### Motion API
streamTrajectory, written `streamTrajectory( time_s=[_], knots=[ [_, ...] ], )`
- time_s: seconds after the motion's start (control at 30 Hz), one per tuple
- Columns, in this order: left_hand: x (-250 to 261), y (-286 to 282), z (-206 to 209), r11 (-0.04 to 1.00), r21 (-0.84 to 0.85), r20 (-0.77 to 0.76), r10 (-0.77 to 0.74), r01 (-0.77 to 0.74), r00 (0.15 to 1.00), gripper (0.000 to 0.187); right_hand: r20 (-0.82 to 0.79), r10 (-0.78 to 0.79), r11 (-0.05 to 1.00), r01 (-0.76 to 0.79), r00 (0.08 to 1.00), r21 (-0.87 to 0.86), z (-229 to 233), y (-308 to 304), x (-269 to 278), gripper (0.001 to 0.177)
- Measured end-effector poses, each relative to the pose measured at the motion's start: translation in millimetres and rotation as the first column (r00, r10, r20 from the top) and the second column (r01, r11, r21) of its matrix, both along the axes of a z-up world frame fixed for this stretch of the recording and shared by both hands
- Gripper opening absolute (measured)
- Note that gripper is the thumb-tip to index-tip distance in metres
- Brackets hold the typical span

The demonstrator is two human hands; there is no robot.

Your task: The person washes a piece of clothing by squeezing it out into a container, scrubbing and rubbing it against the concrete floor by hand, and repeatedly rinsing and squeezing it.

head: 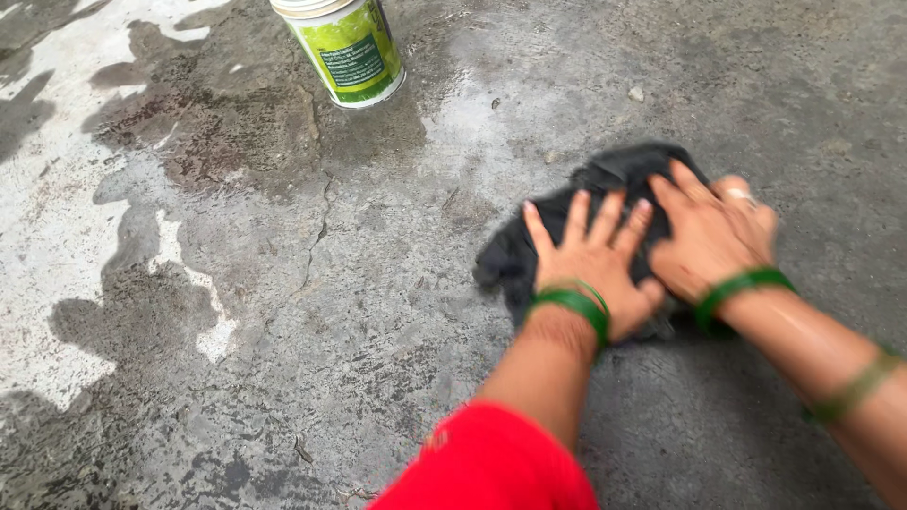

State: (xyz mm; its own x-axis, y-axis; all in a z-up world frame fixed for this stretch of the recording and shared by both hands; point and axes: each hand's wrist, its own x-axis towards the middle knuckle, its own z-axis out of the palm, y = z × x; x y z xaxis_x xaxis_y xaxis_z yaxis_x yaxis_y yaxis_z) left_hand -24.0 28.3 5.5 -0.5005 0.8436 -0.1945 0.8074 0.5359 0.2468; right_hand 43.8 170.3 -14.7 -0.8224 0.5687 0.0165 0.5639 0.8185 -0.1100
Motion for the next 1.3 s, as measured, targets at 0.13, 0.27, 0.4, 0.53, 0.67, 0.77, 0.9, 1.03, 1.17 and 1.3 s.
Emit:
streamTrajectory(
  time_s=[0.13, 0.27, 0.4, 0.53, 0.67, 0.77, 0.9, 1.03, 1.17, 1.3],
  knots=[
    [-35, -14, 5, 0.998, 0.006, -0.03, 0.065, -0.065, 0.997, 0.098, 0.083, 0.049, 0.999, -0.05, 0.995, 0.002, 4, -18, -41, 0.085],
    [-19, -36, 2, 0.983, -0.005, -0.078, 0.185, -0.186, 0.98, 0.1, 0.017, 0.2, 0.978, -0.198, 0.98, -0.065, 12, -43, -32, 0.078],
    [-17, -27, -7, 0.979, 0.057, -0.03, 0.196, -0.194, 0.98, 0.096, -0.096, 0.136, 0.99, -0.131, 0.986, 0.056, 11, -35, -9, 0.068],
    [-46, 3, -8, 0.993, -0.039, -0.005, 0.114, -0.115, 0.993, 0.097, -0.098, 0.054, 0.995, -0.046, 0.994, 0.091, 4, -18, -26, 0.077],
    [-71, 24, -19, 0.996, 0.066, -0.066, 0.067, -0.062, 0.996, 0.087, -0.132, 0.021, 0.996, -0.009, 0.991, 0.085, 1, 4, -55, 0.08],
    [-74, 28, -24, 0.994, 0.094, -0.093, 0.056, -0.047, 0.994, 0.086, -0.113, 0.013, 0.997, -0.004, 0.993, 0.079, 1, 8, -59, 0.082],
    [-73, 28, -17, 0.997, 0.05, -0.07, 0.068, -0.065, 0.995, 0.088, -0.03, -0.019, 0.995, 0.021, 0.999, 0.095, 6, 3, -62, 0.084],
    [-71, 25, -10, 0.996, 0.069, -0.074, 0.062, -0.057, 0.995, 0.087, -0.039, 0.024, 0.995, -0.02, 0.999, 0.096, 13, 0, -59, 0.08],
    [-72, 25, -7, 0.996, 0.079, -0.039, 0.052, -0.049, 0.998, 0.086, 0.066, 0.043, 0.992, -0.051, 0.997, 0.117, 18, 1, -61, 0.086],
    [-75, 25, -4, 0.996, 0.079, -0.015, 0.042, -0.041, 0.999, 0.087, 0.093, 0.006, 0.998, -0.012, 0.996, 0.066, 15, -1, -62, 0.077]
  ],
)
